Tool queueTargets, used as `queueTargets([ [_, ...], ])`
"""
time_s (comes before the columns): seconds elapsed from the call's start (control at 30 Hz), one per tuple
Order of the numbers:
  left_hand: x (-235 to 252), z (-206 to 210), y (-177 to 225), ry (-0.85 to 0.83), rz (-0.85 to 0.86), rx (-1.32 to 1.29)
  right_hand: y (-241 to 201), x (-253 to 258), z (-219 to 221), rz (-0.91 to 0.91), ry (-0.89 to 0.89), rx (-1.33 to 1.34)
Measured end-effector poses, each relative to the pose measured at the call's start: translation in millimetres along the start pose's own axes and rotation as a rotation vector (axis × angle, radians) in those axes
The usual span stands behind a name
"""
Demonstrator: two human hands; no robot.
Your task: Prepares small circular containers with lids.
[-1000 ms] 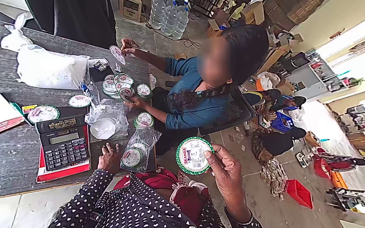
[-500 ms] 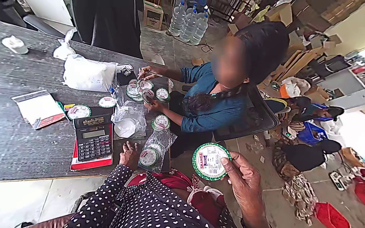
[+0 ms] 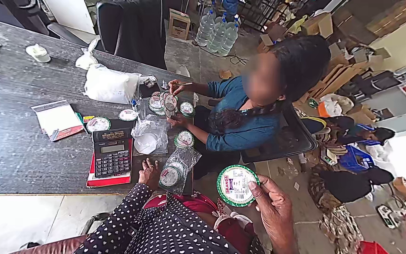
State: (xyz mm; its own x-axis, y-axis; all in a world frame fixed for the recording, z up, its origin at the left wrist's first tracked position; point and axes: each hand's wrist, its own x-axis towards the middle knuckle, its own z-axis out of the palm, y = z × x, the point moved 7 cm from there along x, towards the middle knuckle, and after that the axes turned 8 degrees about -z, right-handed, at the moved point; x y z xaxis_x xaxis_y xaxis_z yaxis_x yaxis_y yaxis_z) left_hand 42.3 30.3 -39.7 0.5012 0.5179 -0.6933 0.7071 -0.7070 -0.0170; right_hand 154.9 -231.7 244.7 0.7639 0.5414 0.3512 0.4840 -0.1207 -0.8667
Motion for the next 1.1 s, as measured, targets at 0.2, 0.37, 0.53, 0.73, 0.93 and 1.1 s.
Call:
queueTargets([
  [0.2, 0.0, -0.1, -0.3, -0.012, 0.002, 0.004, 1.1, -0.3, 0.4, -0.001, 0.003, 0.009],
  [0.37, 0.2, 0.3, -0.2, -0.009, -0.004, 0.001, 2.0, 0.6, 0.6, -0.005, 0.000, 0.012],
  [0.53, 1.2, 0.5, 0.2, -0.008, -0.014, 0.029, 3.9, 0.5, -0.1, 0.008, 0.002, 0.011],
  [0.73, -1.1, -1.2, 0.4, -0.012, -0.016, 0.022, 5.2, 0.5, 0.4, 0.002, -0.006, 0.014],
  [0.93, -2.4, -2.2, 0.0, -0.021, -0.005, 0.020, 2.8, 0.0, 0.9, 0.003, -0.005, 0.008],
  [1.1, -1.6, -0.9, 0.2, -0.013, -0.001, 0.031, 2.4, -1.2, 0.5, 0.000, 0.002, 0.016],
])
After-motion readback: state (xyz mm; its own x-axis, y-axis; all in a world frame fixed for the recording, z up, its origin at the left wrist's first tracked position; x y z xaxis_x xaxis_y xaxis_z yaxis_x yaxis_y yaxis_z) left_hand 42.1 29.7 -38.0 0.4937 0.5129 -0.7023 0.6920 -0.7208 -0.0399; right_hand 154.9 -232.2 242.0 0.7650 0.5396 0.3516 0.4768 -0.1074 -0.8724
